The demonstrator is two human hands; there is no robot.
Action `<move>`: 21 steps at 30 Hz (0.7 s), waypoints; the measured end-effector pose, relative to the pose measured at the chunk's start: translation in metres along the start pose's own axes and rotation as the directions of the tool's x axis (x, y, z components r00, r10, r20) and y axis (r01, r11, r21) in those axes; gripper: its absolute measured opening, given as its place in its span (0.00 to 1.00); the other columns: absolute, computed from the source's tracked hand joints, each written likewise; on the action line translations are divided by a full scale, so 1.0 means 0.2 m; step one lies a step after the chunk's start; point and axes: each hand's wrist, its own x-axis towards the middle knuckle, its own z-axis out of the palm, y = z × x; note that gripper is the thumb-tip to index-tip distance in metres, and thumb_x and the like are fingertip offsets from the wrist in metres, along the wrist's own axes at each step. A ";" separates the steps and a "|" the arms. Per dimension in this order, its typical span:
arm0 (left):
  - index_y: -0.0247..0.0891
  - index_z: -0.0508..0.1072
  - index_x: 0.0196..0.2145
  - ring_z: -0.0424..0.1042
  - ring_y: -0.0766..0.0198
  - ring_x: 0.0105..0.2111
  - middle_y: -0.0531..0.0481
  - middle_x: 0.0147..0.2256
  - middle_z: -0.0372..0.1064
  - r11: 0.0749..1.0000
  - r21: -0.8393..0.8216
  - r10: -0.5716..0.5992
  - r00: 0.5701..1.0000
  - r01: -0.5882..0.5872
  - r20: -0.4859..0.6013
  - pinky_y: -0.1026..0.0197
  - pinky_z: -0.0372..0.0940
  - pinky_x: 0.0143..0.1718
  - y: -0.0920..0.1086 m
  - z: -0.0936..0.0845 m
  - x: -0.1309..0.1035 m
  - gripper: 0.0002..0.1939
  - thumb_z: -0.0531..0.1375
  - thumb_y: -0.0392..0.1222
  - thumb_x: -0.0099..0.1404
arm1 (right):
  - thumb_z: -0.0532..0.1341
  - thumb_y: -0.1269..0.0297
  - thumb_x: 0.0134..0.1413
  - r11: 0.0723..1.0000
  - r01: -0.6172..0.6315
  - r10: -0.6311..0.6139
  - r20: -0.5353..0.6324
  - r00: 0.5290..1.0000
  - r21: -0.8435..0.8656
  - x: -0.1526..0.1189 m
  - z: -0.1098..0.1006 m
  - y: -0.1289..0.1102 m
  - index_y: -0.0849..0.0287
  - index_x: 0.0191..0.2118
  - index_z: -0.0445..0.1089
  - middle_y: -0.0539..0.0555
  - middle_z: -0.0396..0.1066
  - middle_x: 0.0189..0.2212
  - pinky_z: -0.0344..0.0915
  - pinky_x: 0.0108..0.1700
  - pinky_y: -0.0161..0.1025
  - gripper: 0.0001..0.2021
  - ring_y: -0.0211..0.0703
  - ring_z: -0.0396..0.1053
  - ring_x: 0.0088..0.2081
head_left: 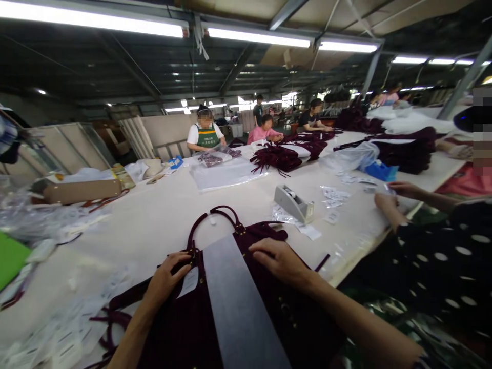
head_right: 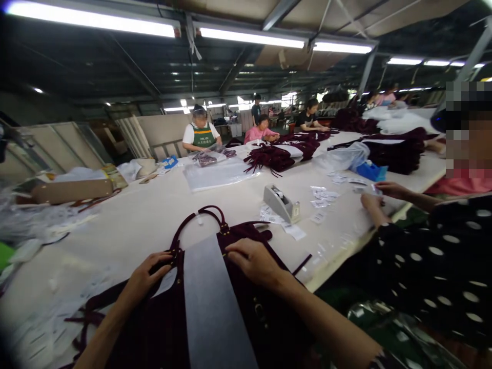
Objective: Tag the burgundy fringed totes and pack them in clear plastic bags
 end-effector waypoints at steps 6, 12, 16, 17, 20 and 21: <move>0.44 0.78 0.44 0.70 0.48 0.54 0.46 0.52 0.73 0.998 -0.020 -0.051 0.998 0.052 0.038 0.43 0.62 0.61 -0.01 -0.03 0.02 0.23 0.59 0.60 0.60 | 0.60 0.63 0.59 0.852 -0.323 0.214 -0.289 0.933 -0.412 -0.03 -0.45 0.58 0.55 0.40 0.79 0.56 0.80 0.39 0.70 0.47 0.44 0.10 0.50 0.77 0.42; 0.45 0.79 0.42 0.72 0.47 0.53 0.46 0.50 0.75 0.998 0.017 -0.060 0.998 0.060 0.008 0.42 0.63 0.60 0.01 -0.01 0.03 0.23 0.61 0.62 0.57 | 0.62 0.68 0.58 0.797 -0.355 0.247 -0.273 0.930 -0.488 0.14 -0.48 0.81 0.60 0.43 0.78 0.60 0.78 0.45 0.67 0.51 0.42 0.10 0.51 0.75 0.48; 0.45 0.80 0.40 0.73 0.47 0.52 0.47 0.49 0.76 0.996 0.011 -0.084 0.996 0.084 -0.024 0.43 0.64 0.59 0.04 -0.02 0.02 0.24 0.60 0.64 0.58 | 0.67 0.69 0.55 0.786 -0.377 0.316 -0.205 0.926 -0.490 0.36 -0.39 0.87 0.63 0.43 0.75 0.56 0.77 0.41 0.69 0.48 0.43 0.09 0.46 0.74 0.44; 0.45 0.80 0.40 0.73 0.47 0.52 0.47 0.49 0.76 0.996 0.007 -0.092 0.995 0.093 -0.029 0.43 0.64 0.59 0.05 -0.03 0.02 0.24 0.59 0.64 0.58 | 0.67 0.66 0.57 0.779 -0.394 0.346 -0.189 0.919 -0.488 0.40 -0.38 0.88 0.63 0.43 0.73 0.55 0.76 0.41 0.71 0.47 0.44 0.10 0.45 0.74 0.43; 0.45 0.80 0.38 0.74 0.47 0.51 0.47 0.47 0.77 0.994 -0.011 -0.112 0.992 0.112 -0.049 0.43 0.65 0.58 0.08 -0.03 0.01 0.24 0.59 0.64 0.58 | 0.62 0.59 0.64 0.761 -0.440 0.415 -0.163 0.895 -0.477 0.48 -0.35 0.90 0.63 0.46 0.71 0.54 0.73 0.42 0.73 0.44 0.45 0.12 0.42 0.73 0.41; 0.44 0.80 0.38 0.74 0.47 0.51 0.47 0.46 0.78 0.993 -0.017 -0.113 0.992 0.113 -0.058 0.44 0.66 0.58 0.09 -0.03 0.01 0.24 0.58 0.64 0.58 | 0.62 0.58 0.64 0.759 -0.449 0.426 -0.161 0.890 -0.472 0.49 -0.35 0.90 0.62 0.46 0.71 0.54 0.73 0.43 0.73 0.43 0.44 0.13 0.42 0.73 0.41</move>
